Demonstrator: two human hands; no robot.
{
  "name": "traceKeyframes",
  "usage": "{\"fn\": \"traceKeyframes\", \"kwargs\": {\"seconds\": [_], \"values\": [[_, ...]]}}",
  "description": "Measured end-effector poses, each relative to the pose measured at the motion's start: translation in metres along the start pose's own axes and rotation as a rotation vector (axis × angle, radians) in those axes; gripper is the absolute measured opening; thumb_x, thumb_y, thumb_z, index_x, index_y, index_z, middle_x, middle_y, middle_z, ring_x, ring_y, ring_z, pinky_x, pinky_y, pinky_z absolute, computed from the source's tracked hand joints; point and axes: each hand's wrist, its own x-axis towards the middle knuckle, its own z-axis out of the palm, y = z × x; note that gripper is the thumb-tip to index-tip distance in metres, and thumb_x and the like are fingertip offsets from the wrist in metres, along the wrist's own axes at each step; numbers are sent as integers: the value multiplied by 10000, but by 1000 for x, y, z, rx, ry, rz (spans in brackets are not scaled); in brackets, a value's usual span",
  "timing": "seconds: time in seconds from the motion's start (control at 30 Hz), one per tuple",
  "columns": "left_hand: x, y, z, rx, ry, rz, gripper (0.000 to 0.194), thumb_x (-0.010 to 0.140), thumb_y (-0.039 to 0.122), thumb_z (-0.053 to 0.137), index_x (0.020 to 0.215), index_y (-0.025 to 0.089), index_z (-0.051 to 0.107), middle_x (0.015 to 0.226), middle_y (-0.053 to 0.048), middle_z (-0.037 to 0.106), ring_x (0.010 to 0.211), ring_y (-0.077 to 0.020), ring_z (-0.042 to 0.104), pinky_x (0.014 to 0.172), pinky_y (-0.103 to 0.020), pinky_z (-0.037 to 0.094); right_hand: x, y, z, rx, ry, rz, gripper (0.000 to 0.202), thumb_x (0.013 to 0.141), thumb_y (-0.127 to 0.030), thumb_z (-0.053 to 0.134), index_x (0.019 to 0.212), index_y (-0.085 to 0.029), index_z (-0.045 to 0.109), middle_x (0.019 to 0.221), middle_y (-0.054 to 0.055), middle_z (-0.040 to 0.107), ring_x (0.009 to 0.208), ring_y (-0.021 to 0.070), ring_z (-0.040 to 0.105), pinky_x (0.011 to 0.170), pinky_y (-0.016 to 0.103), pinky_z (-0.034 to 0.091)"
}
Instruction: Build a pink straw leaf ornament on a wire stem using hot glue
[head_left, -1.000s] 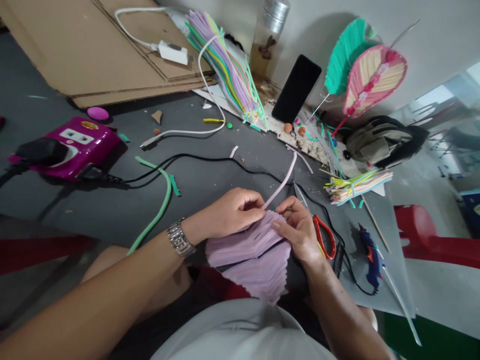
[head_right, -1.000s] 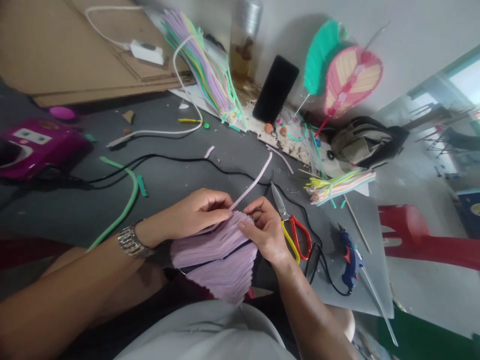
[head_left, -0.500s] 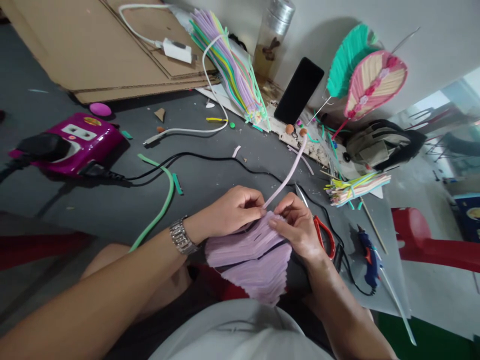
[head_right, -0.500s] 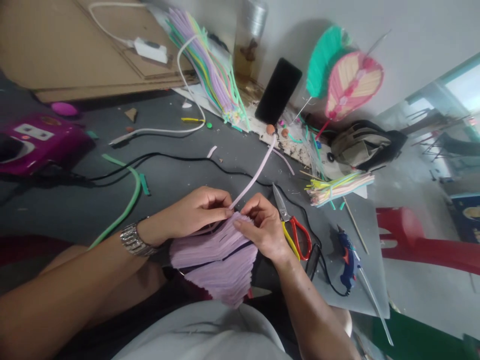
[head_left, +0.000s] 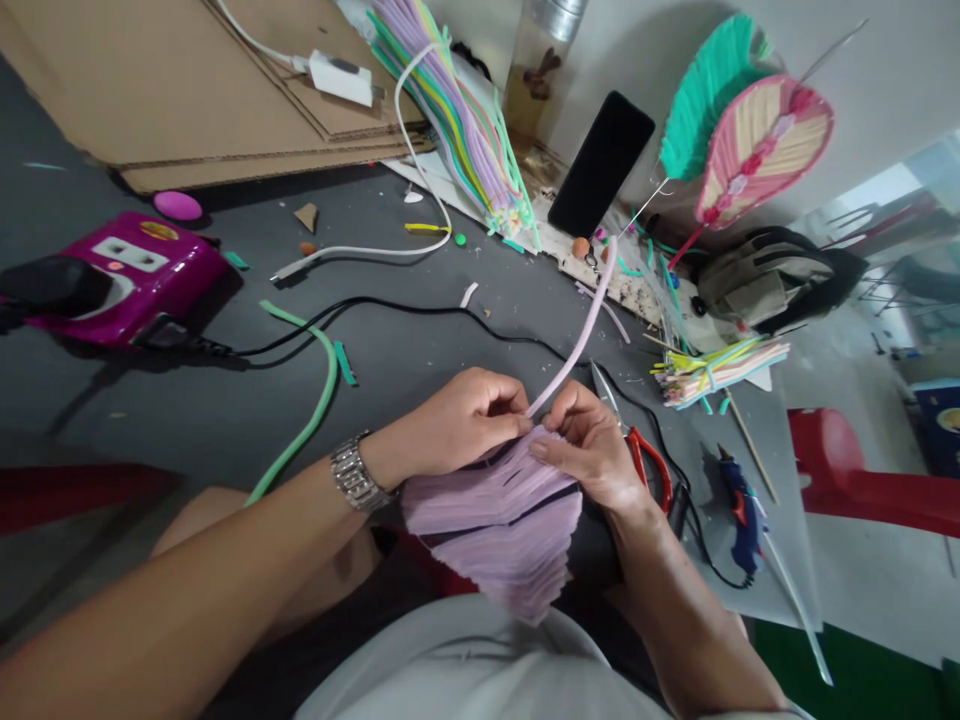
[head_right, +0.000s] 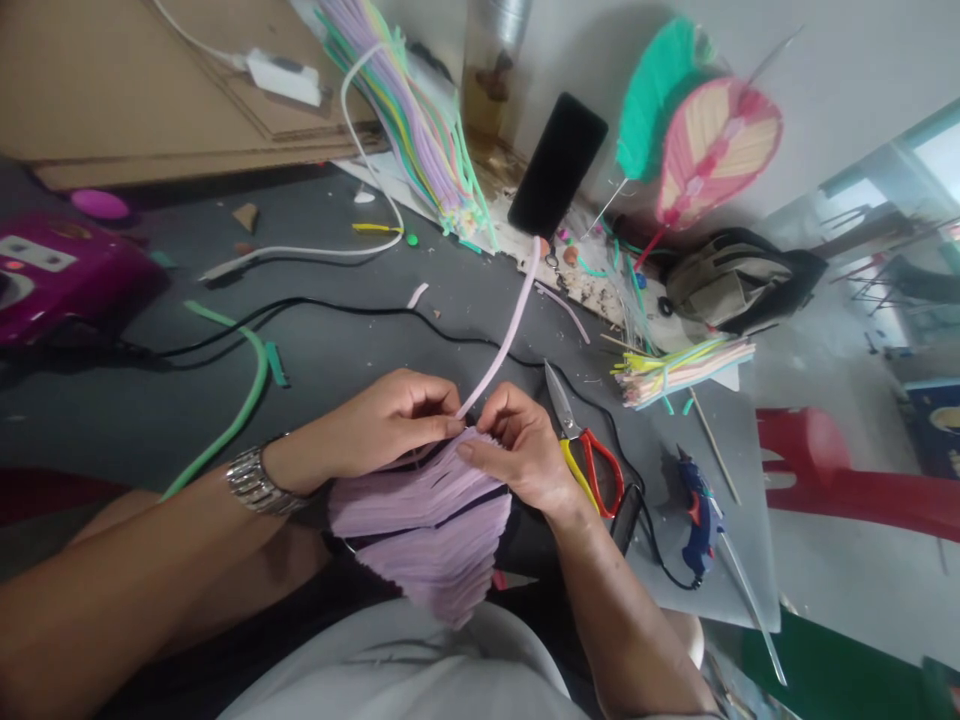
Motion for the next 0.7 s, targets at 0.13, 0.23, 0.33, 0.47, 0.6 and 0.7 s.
{"fn": "traceKeyframes", "kwargs": {"seconds": [0.13, 0.23, 0.33, 0.47, 0.6, 0.7], "values": [[1, -2, 1, -5, -1, -2, 212, 836, 305, 626, 682, 159, 608, 541, 56, 466, 519, -83, 383, 509, -220, 275, 0, 0, 1, 4, -11, -19, 431, 672, -321, 927, 736, -220, 513, 628, -84, 501, 528, 61, 406, 504, 208, 305], [1, -3, 2, 3, -2, 1, 208, 829, 302, 624, 681, 157, 609, 551, 51, 478, 523, -83, 388, 507, -216, 278, 1, -2, 2, 2, -7, -52, 424, 671, -298, 923, 717, -212, 510, 654, -82, 491, 539, 56, 408, 508, 205, 308], [1, -5, 2, 14, -7, 2, 212, 826, 308, 620, 679, 155, 609, 561, 47, 481, 530, -84, 387, 503, -214, 272, 1, -3, 3, -8, -3, -67, 420, 670, -284, 920, 705, -210, 508, 664, -82, 489, 538, 53, 401, 509, 208, 314], [2, -5, 3, 16, -13, 1, 219, 824, 321, 616, 683, 153, 611, 574, 42, 482, 544, -87, 388, 507, -214, 274, 0, -3, 2, -22, 2, -58, 425, 648, -267, 931, 698, -211, 512, 652, -86, 480, 531, 53, 379, 504, 211, 305], [1, -4, 3, 31, -4, 6, 222, 822, 325, 614, 680, 154, 614, 573, 40, 487, 547, -88, 393, 511, -213, 280, 1, -3, 3, -22, 9, -71, 420, 633, -244, 938, 685, -209, 523, 653, -86, 484, 537, 54, 380, 511, 211, 308], [1, -3, 3, 47, -4, 14, 222, 823, 320, 612, 675, 155, 613, 576, 39, 493, 553, -89, 395, 516, -212, 288, 1, -4, 4, 0, 5, -71, 427, 626, -233, 941, 676, -205, 518, 657, -83, 492, 540, 52, 389, 511, 206, 311]]}}
